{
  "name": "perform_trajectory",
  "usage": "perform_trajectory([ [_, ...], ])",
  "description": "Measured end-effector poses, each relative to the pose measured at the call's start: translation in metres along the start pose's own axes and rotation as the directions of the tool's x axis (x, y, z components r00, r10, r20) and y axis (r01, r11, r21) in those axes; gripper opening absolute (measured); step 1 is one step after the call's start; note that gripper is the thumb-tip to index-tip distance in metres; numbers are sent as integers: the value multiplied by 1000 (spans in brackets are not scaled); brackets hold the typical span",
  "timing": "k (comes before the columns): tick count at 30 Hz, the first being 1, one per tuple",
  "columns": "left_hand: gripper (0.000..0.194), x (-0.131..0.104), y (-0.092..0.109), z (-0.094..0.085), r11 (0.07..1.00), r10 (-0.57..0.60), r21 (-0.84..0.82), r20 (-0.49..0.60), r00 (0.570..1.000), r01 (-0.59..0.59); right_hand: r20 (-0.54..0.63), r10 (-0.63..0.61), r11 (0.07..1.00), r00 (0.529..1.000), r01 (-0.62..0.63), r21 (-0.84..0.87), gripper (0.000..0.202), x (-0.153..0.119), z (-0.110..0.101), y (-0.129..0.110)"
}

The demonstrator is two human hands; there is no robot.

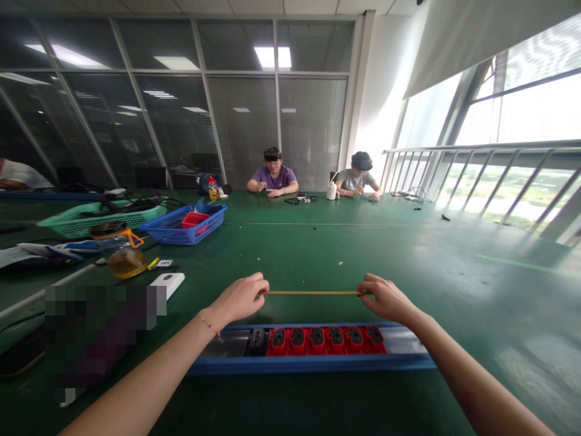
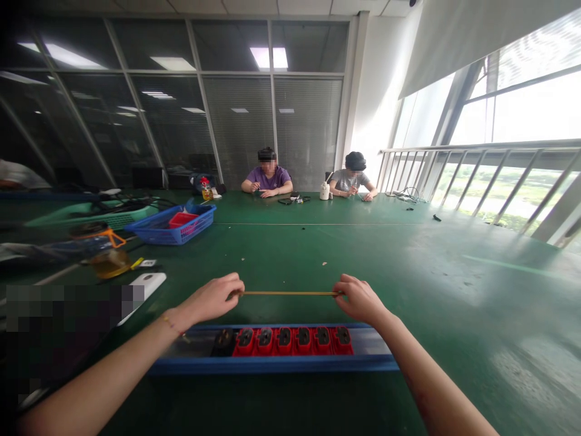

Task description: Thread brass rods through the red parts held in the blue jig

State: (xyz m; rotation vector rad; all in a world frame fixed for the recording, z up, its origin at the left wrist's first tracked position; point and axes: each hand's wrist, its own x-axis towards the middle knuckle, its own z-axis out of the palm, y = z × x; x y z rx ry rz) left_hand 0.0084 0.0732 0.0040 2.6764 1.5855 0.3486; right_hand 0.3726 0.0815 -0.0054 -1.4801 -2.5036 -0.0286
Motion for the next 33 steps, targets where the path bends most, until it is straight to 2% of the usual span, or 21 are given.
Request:
perform_trajectory([
  [4,29,-29,18,-17,970,-88,-235,-73,993,69,-166,107,961,980,-59,271,27,-31,-6,-10],
  [9,34,-61,42,-14,905,-174,-400,-45,984,142,-273,268,896,924,-135,423,26,-61,9,-28],
  [13,39,-74,54,-12,902,-184,-406,-62,981,143,-215,263,831,941,-108,545,29,-76,11,-32],
  [16,41,-77,57,-10,909,-173,-394,-64,983,134,-127,238,763,963,-105,638,31,-81,7,-33],
  [18,41,-77,56,-8,909,-173,-395,-64,983,134,-97,258,740,961,-132,660,30,-82,7,-34],
  [23,39,-76,49,0,857,-221,-484,-39,974,176,-119,382,751,917,-232,619,33,-75,17,-37],
  [28,39,-77,45,4,824,-235,-537,-36,971,180,-105,382,718,918,-223,660,36,-75,18,-35],
  [33,36,-79,44,9,759,-295,-619,-51,954,202,-77,366,747,927,-244,618,35,-77,16,-34],
])
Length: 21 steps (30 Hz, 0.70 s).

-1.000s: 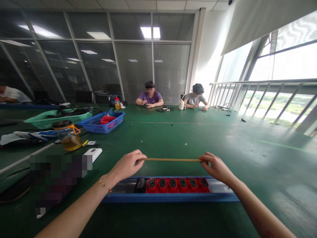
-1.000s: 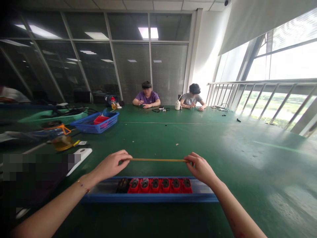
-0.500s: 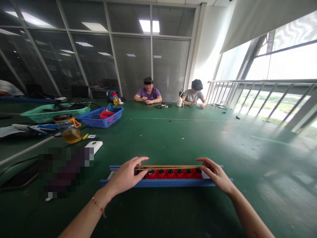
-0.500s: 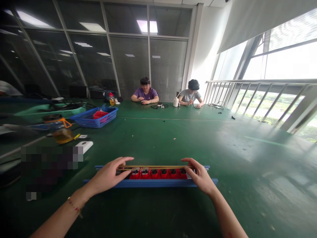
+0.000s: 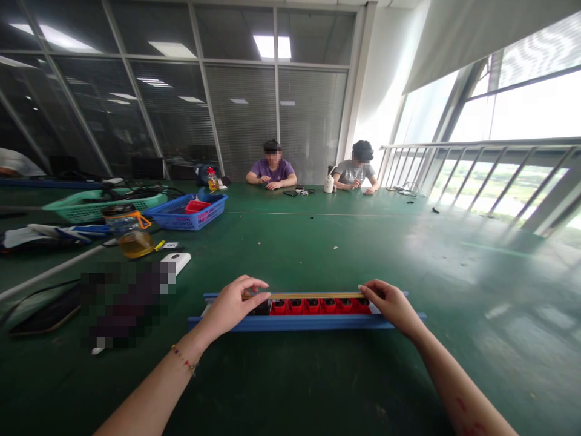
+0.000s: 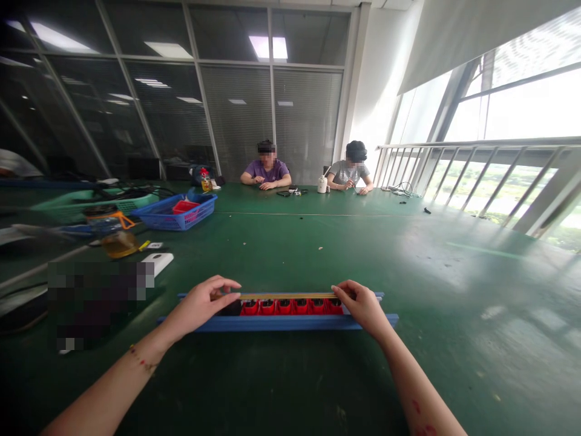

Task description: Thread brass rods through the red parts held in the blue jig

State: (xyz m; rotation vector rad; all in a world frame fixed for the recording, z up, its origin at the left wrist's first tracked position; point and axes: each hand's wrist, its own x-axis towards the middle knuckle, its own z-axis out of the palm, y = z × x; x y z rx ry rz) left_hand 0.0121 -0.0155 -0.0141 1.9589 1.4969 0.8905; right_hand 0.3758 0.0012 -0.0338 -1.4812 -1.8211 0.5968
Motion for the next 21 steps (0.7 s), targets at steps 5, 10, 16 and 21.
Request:
perform_trajectory([
  [5,34,-1,3,4,994,-25,-103,-4,1000,24,-5,2,999,1000,-2,-36,36,1,1,0],
  [10,34,-2,2,6,996,-25,-85,-24,999,23,-87,61,993,994,-69,-93,38,2,1,5],
  [16,36,-2,-3,11,999,-5,-38,-121,993,0,-6,58,998,998,-58,-2,39,2,0,5],
  [21,39,-3,-2,10,997,-29,-78,-95,995,22,-35,68,996,997,-66,63,39,1,1,-2],
])
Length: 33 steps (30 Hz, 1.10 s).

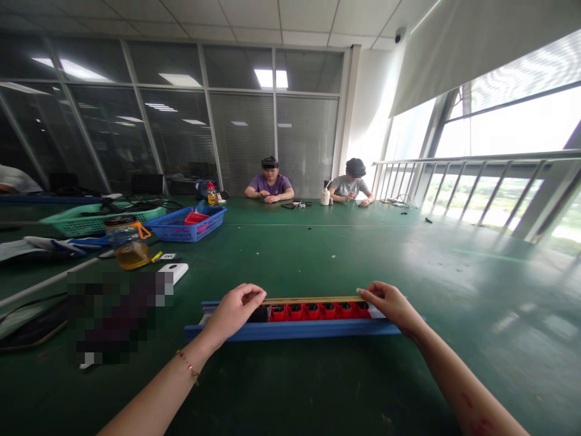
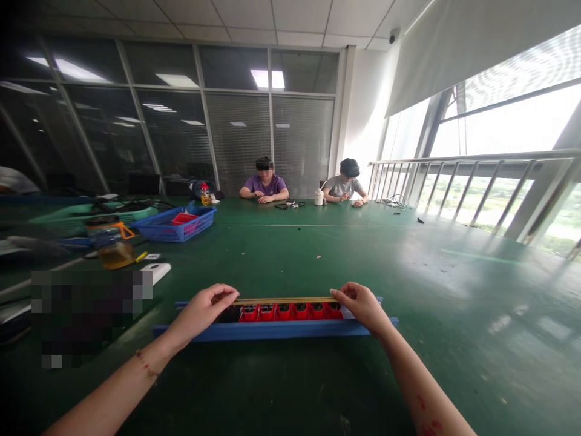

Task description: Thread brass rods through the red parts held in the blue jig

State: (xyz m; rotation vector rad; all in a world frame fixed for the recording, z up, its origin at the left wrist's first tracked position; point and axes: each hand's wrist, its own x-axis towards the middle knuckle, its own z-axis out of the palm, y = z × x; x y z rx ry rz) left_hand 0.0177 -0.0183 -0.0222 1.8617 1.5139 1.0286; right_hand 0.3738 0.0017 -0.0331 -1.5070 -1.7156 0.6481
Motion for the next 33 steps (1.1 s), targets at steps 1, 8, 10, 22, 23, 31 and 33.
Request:
perform_trajectory([
  [1,39,0,0,-1,1000,-3,-21,15,1000,3,-3,3,1000,1000,-3,0,39,-1,0,-1],
  [8,43,0,0,-2,993,-56,-104,77,995,64,38,74,984,997,-79,158,39,-1,-2,-5],
  [10,44,1,0,-2,990,-55,-124,87,995,66,42,105,977,994,-111,181,38,-1,-3,-3],
  [22,39,1,-3,-2,982,-47,-182,69,996,59,66,37,998,997,-40,54,41,-3,0,-2],
  [23,40,1,-3,-2,982,-49,-179,71,996,61,62,29,999,998,-32,38,42,-3,1,-2],
  [31,41,-2,1,-1,992,-33,-122,71,997,42,-9,-41,987,999,40,-153,44,-1,5,5],
  [33,40,-3,2,-1,995,-15,-97,61,998,21,-19,-61,982,998,56,-180,44,-1,5,6],
])
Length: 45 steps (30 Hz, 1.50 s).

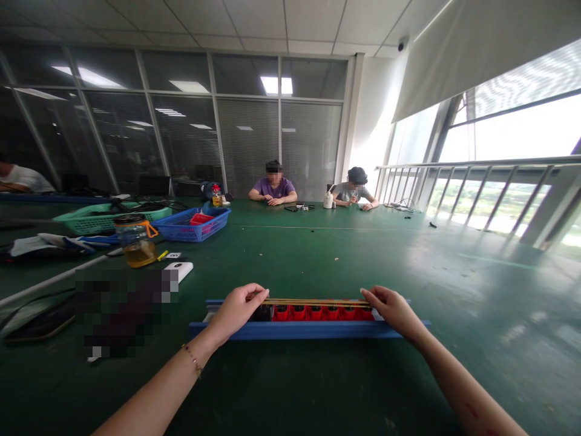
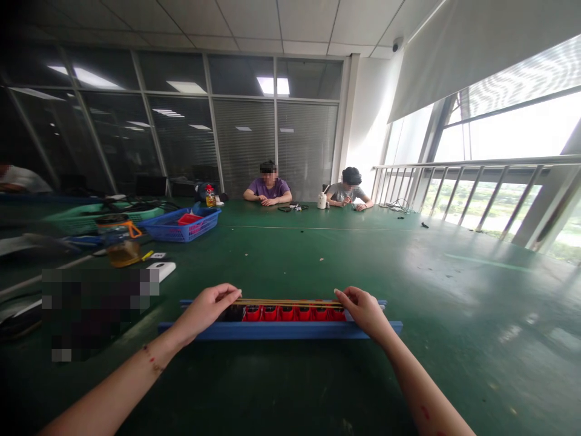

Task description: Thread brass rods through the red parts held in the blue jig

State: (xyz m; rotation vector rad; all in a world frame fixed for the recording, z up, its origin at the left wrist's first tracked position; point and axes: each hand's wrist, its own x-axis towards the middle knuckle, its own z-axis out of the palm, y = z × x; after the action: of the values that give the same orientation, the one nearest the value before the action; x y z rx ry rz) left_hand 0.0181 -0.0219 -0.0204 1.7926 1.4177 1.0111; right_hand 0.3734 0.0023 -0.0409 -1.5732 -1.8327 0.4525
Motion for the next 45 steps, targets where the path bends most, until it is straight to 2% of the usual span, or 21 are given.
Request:
perform_trajectory([
  [4,38,-1,0,1,999,15,30,-19,1000,-14,19,-25,1000,1000,25,4,44,-1,-1,-2],
  [11,38,1,-5,0,1000,11,-16,-59,998,-12,77,-6,999,997,2,49,44,-1,-4,-5],
  [14,39,0,-4,0,1000,15,0,-33,999,-15,81,-6,998,997,1,59,44,-2,-4,-4],
  [24,38,0,-4,4,969,159,197,-54,986,-146,72,-9,998,997,4,65,41,-1,-2,-3],
  [28,38,1,-2,0,943,203,269,-8,979,-193,78,-2,999,997,-2,49,40,-1,-2,-2],
  [32,36,6,7,-11,921,204,315,114,972,-230,85,6,996,996,-13,89,39,0,-2,-4],
  [37,31,18,20,-24,894,179,349,292,939,-279,230,1,990,973,-33,137,40,5,-10,-7],
  [41,29,27,29,-28,847,170,430,336,927,-311,296,-58,998,953,59,6,39,11,-18,-10],
  [45,28,26,42,-32,800,151,519,311,938,-301,222,-185,973,957,210,-94,31,15,-20,-14],
])
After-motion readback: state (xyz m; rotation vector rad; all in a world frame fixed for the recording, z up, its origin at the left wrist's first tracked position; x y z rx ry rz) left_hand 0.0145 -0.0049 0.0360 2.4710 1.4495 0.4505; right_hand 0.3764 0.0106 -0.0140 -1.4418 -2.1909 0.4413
